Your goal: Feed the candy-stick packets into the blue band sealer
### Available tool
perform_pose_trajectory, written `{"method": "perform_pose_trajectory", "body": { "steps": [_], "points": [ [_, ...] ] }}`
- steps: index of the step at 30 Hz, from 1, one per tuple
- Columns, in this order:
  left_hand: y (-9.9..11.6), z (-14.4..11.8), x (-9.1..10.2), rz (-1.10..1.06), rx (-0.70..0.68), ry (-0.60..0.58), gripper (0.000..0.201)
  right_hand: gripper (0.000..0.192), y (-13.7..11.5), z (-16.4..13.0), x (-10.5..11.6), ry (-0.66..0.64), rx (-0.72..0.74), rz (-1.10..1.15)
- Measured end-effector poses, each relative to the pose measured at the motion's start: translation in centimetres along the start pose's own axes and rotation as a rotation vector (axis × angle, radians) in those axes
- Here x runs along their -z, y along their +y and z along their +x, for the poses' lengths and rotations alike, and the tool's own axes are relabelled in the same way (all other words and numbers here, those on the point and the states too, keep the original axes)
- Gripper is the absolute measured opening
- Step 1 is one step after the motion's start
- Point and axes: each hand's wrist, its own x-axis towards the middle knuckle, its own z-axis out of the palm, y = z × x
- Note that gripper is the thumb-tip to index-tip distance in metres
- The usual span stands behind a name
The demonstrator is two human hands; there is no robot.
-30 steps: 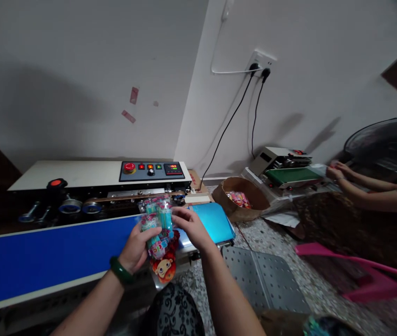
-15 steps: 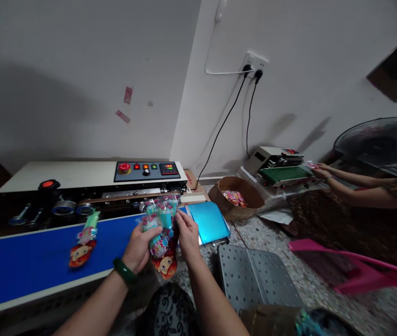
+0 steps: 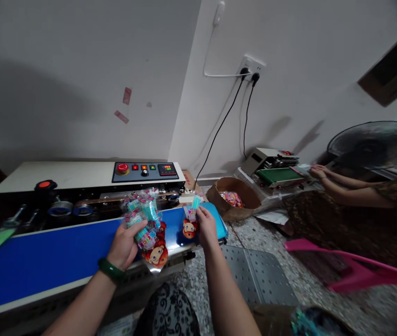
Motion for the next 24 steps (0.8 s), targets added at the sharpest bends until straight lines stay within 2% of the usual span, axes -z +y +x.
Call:
{"method": "perform_pose_trajectory", "body": {
  "steps": [2, 5, 10, 12, 13, 16, 18, 21, 24],
  "points": [
    [0.5, 0.1, 0.3, 0.004, -0.004, -0.001, 0.036, 0.030, -0.2, 1.2, 0.5, -0.086, -0.094, -0.113],
    [0.8, 0.2, 0.5, 0.003, -0.001, -0.016, 0.038, 0.021, -0.2, 2.1, -0.1, -0.216, -0.174, -0.226],
    [0.7, -0.1, 0.2, -0.011, 0.004, -0.038, 0.033, 0.020, -0.5, 2.3, -2.5, -0.253, -0.177, -0.302],
    [0.5, -0.2, 0.1, -0.003, 0.021, -0.040, 0.031, 0.021, -1.1, 1.4, -3.2, -0.257, -0.127, -0.296],
    [0.4, -0.2, 0.0, 0.003, 0.031, -0.047, 0.031, 0.024, -1.4, 0.8, -3.5, -0.310, -0.103, -0.266],
    [0.0, -0.5, -0.4, 0.017, 0.063, -0.088, 0.032, 0.037, -2.1, -1.8, -4.1, -0.603, -0.093, -0.123],
    [-0.3, -0.7, -0.6, 0.009, 0.076, -0.105, 0.032, 0.036, -2.3, -3.2, -4.4, -0.714, -0.115, -0.067],
    [-0.7, -0.9, -0.9, -0.014, 0.085, -0.103, 0.032, 0.031, -2.1, -4.5, -4.6, -0.724, -0.075, -0.037],
    [-1.1, -1.1, -1.2, -0.027, 0.074, -0.103, 0.037, 0.035, -1.6, -5.0, -4.7, -0.696, -0.040, -0.015]
  ]
}}
